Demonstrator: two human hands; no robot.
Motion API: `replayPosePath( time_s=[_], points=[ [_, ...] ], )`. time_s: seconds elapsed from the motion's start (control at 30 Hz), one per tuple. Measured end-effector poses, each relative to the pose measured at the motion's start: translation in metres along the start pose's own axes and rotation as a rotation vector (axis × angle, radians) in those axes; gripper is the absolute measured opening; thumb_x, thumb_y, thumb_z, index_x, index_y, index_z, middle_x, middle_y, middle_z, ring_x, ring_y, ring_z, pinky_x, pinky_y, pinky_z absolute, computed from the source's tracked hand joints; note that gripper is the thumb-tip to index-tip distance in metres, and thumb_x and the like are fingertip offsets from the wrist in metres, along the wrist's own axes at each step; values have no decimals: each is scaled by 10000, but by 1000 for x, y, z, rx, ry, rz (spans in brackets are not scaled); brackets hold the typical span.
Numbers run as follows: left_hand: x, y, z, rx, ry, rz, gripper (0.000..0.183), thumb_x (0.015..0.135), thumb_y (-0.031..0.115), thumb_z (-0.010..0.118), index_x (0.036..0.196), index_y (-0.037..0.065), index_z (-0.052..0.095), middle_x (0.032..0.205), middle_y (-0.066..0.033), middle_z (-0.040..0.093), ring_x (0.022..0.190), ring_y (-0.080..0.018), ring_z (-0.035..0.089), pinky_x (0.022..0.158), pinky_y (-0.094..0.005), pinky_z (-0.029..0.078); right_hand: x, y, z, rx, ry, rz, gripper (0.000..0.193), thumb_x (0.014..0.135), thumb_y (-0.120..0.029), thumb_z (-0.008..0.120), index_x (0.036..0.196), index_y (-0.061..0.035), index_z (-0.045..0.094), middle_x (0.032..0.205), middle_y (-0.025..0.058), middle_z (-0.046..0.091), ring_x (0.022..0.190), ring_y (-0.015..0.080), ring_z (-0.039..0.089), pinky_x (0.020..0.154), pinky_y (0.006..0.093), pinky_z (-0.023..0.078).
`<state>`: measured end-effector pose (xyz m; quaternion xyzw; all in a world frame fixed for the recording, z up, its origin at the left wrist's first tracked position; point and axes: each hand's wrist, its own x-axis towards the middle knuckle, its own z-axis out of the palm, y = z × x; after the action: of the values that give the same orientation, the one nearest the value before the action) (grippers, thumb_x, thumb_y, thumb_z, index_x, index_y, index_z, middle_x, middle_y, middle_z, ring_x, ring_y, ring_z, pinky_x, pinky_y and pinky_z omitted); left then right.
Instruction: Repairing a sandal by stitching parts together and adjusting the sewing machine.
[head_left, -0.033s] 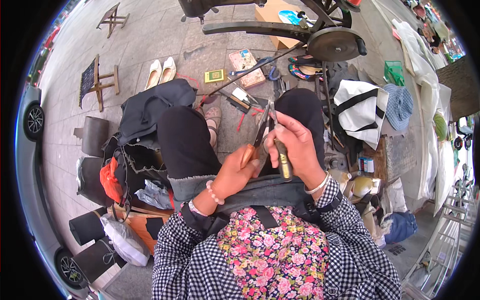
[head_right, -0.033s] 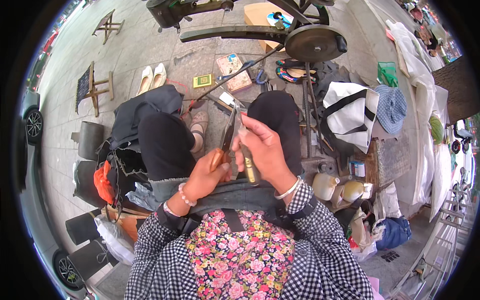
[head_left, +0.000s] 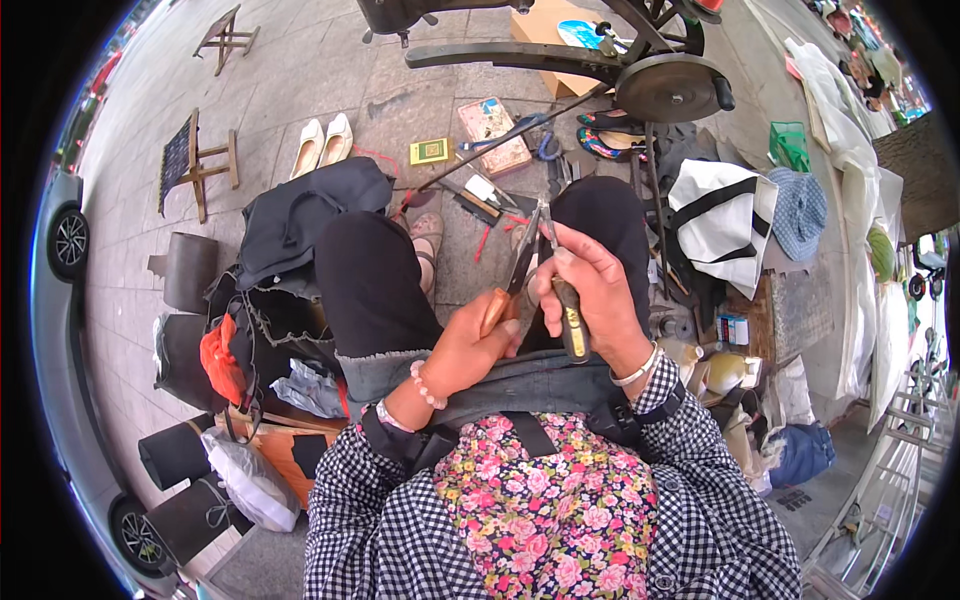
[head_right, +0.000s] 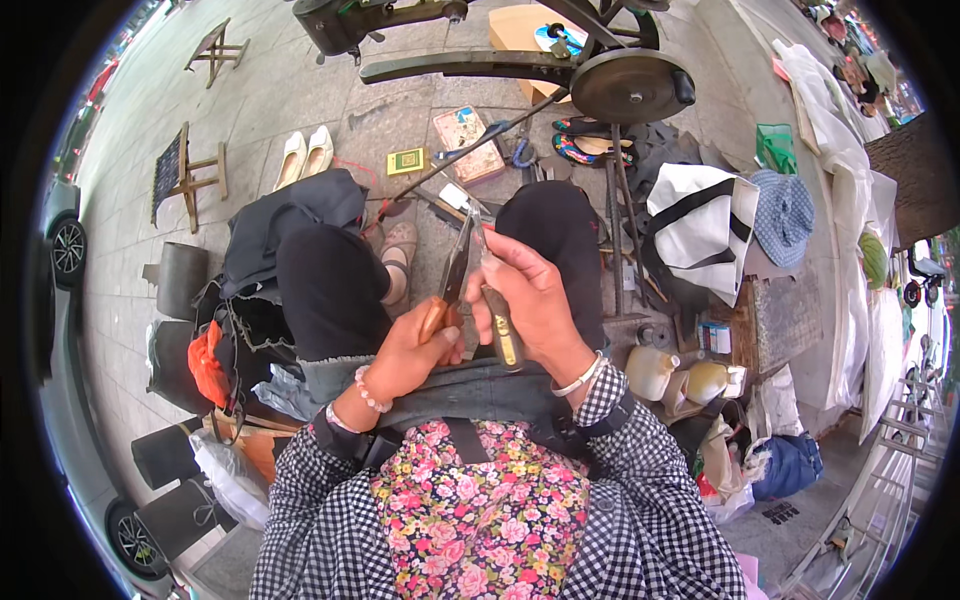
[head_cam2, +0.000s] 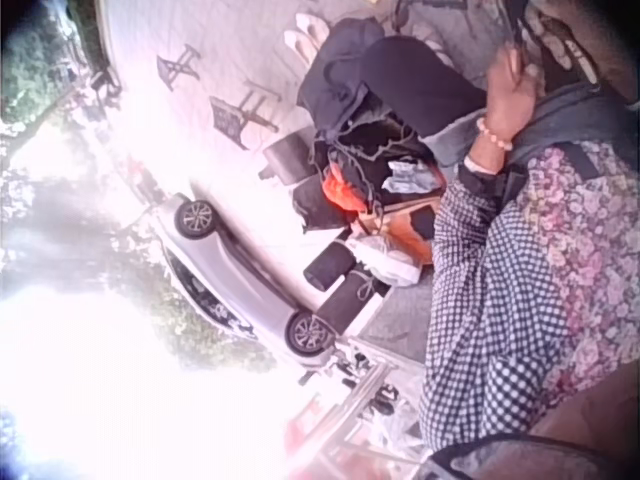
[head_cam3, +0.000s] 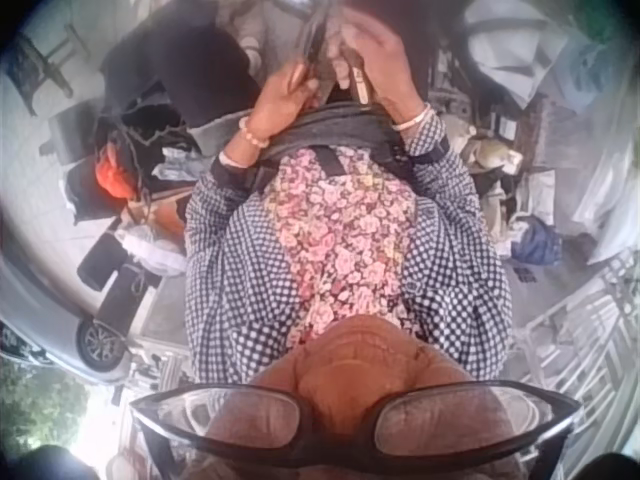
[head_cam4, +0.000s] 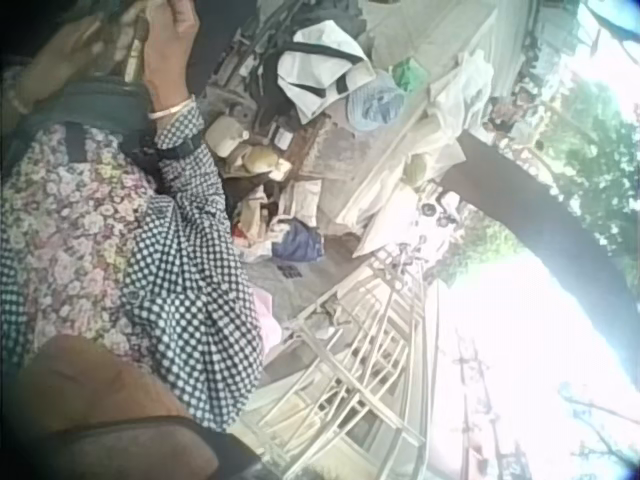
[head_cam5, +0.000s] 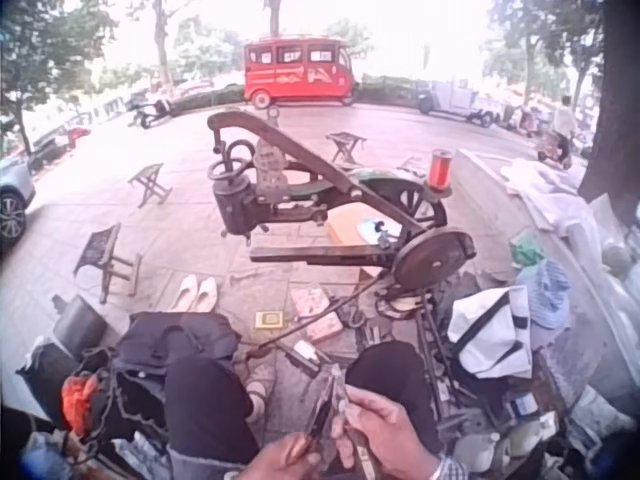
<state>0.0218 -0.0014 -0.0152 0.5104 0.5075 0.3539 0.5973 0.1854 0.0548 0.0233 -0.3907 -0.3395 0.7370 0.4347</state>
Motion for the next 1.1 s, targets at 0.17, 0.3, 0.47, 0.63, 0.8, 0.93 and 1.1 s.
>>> replayPosePath(
  time_s=[0.17,0.3,0.47,0.63,0.8,0.93,1.1],
  points=[
    [-1,11,-6,-244,-152,-94,78,855,70,485,909,18,463,735,-46,540,623,-100,519,571,-218,419,4,3,-17,574,-221,215,305,915,-170,417,1196,-54,439,730,92,558,465,106,481,339,229,395],
    [-1,17,-10,-383,-257,-140,119,855,101,493,934,13,479,748,-57,560,621,-101,521,558,-217,412,5,8,-25,805,-422,249,332,921,-214,415,1207,-46,416,767,81,558,466,91,457,345,223,390],
    [-3,13,-5,-336,-194,-117,149,853,121,507,946,6,486,754,-64,567,628,-113,537,559,-220,417,5,6,-17,187,-121,70,196,898,-210,446,915,-26,512,752,76,563,444,121,488,391,234,412],
    [-6,9,-3,-517,-278,-121,172,853,118,521,988,16,488,765,-63,568,627,-123,564,557,-229,451,7,14,-19,746,-363,247,195,900,-193,432,932,-20,515,722,61,549,432,124,479,384,240,384],
    [-11,16,3,-659,-297,-142,248,846,214,560,964,10,482,771,-88,564,634,-153,561,566,-252,470,3,14,-9,899,-450,303,191,914,-214,422,923,-44,509,703,37,505,392,86,420,360,234,339],
    [0,21,-4,-1144,6,80,246,866,208,536,1047,58,464,790,-72,537,656,-163,547,575,-277,477,-1,22,-15,773,-428,83,171,905,-243,454,879,-78,489,683,34,483,406,89,405,385,239,351],
    [-1,10,-27,-713,203,142,241,876,158,507,1083,45,457,897,-75,545,711,-128,525,597,-261,458,-3,22,-11,658,-269,37,159,894,-234,485,845,-83,475,723,73,527,433,144,460,409,269,389]
  ],
)
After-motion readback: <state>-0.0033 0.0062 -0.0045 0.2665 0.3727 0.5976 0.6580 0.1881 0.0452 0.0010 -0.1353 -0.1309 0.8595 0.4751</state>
